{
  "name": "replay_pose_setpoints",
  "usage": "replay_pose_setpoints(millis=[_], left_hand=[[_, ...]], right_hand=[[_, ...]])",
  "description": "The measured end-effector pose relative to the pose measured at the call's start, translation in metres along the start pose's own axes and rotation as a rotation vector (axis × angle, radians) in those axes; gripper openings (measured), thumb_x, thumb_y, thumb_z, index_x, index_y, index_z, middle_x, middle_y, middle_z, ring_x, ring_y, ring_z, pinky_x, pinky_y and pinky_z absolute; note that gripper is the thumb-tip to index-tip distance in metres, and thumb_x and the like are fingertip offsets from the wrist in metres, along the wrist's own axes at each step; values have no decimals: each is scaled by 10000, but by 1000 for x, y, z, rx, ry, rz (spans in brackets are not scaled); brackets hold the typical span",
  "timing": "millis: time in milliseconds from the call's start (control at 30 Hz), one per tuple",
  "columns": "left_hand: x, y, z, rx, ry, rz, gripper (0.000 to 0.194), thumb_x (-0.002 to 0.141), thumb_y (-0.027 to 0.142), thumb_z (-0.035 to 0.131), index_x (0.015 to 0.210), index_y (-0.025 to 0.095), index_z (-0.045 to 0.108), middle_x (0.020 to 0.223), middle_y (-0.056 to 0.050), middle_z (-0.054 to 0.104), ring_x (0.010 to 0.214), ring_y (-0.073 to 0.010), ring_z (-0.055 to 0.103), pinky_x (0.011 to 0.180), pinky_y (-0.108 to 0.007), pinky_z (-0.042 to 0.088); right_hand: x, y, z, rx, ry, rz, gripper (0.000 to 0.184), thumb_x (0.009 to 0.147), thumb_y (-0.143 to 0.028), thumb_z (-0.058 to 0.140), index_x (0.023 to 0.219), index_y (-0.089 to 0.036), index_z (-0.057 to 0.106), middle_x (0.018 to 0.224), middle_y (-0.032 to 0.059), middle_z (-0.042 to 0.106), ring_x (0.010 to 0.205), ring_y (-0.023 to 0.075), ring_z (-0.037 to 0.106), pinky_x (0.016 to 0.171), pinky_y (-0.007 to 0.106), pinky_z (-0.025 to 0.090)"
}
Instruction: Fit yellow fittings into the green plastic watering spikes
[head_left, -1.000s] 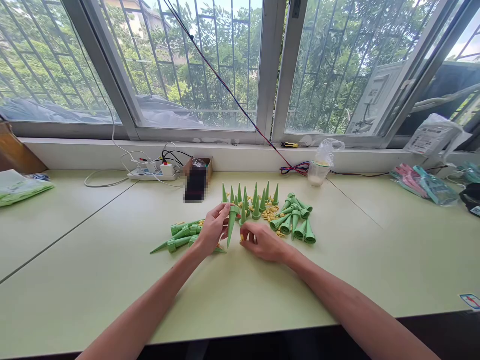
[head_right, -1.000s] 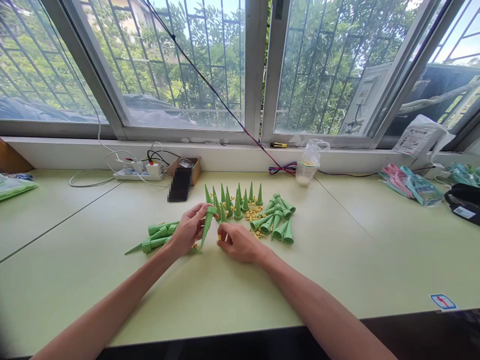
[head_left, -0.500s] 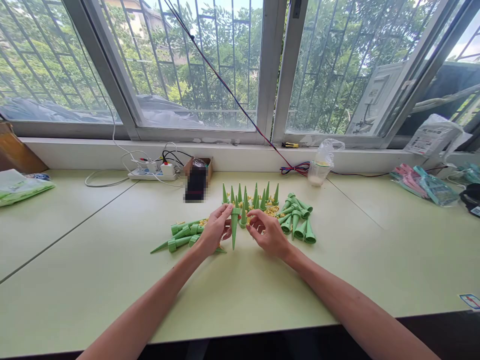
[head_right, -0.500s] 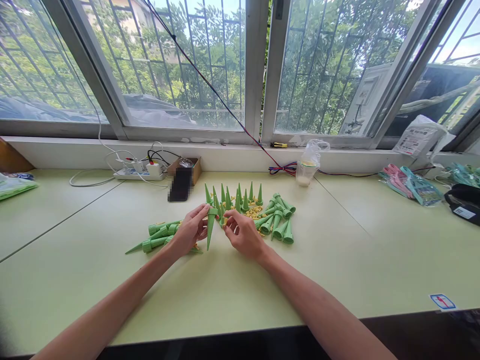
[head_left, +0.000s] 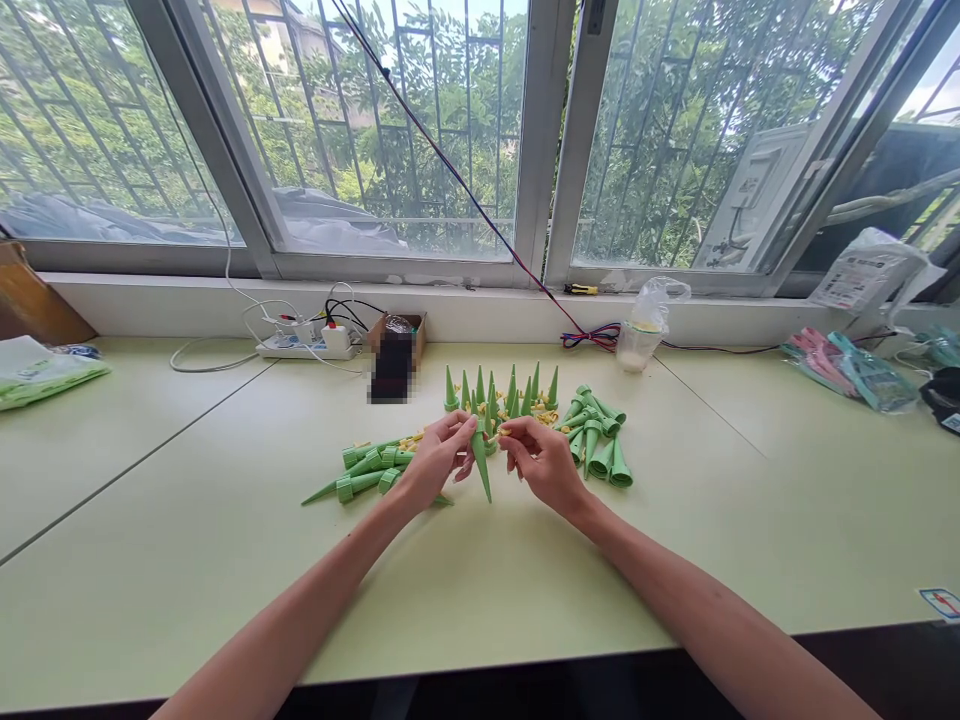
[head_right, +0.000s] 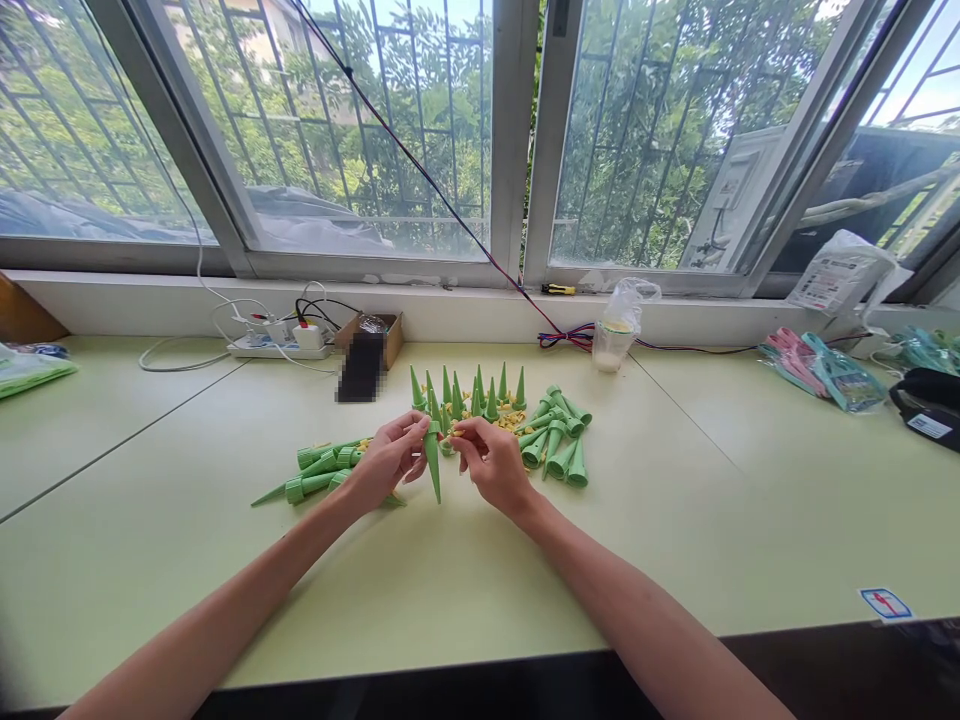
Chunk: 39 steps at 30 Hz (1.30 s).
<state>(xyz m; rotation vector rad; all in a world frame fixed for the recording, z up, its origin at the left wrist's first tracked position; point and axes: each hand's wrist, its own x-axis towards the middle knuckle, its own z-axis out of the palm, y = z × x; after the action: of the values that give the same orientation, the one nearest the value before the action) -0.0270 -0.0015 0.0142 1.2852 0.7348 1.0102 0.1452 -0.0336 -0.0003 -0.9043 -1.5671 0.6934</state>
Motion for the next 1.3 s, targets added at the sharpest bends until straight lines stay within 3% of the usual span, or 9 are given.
replay_pose_setpoints(millis=[133, 533, 800, 1300], left_hand=[[0, -1, 1, -30, -17, -2, 318, 845, 444, 618, 758, 166, 490, 601, 47, 473, 425, -47, 406, 351, -162, 319], [0, -3, 2, -5, -26, 6, 338, 840, 457, 616, 735, 158, 499, 622, 32, 489, 437, -57, 430, 364, -178, 338], [-1, -1, 4, 44, 6, 13, 359, 835, 471, 615, 710, 159, 488, 585, 47, 438, 431, -55, 414, 363, -177, 343], [-5, -3, 2, 438, -12, 134, 300, 843, 459, 603, 769, 179, 524, 443, 57, 491, 368, -83, 458, 395, -189, 338]], right_hand=[[0, 2, 0, 2, -9, 0, 133, 901, -310, 563, 885, -181, 586, 587, -27, 569, 453, 105, 543, 458, 217, 446], [0, 5, -1, -92, -58, 20, 204, 911, -390, 530, 882, -190, 560, 663, 2, 602, 491, 119, 571, 487, 232, 468], [0, 6, -1, -98, -70, -1, 176, 917, -353, 528, 877, -186, 569, 692, 3, 609, 495, 114, 555, 509, 237, 456], [0, 8, -3, -106, -111, 31, 181, 923, -343, 516, 839, -189, 561, 631, -20, 575, 475, 109, 527, 496, 228, 426]])
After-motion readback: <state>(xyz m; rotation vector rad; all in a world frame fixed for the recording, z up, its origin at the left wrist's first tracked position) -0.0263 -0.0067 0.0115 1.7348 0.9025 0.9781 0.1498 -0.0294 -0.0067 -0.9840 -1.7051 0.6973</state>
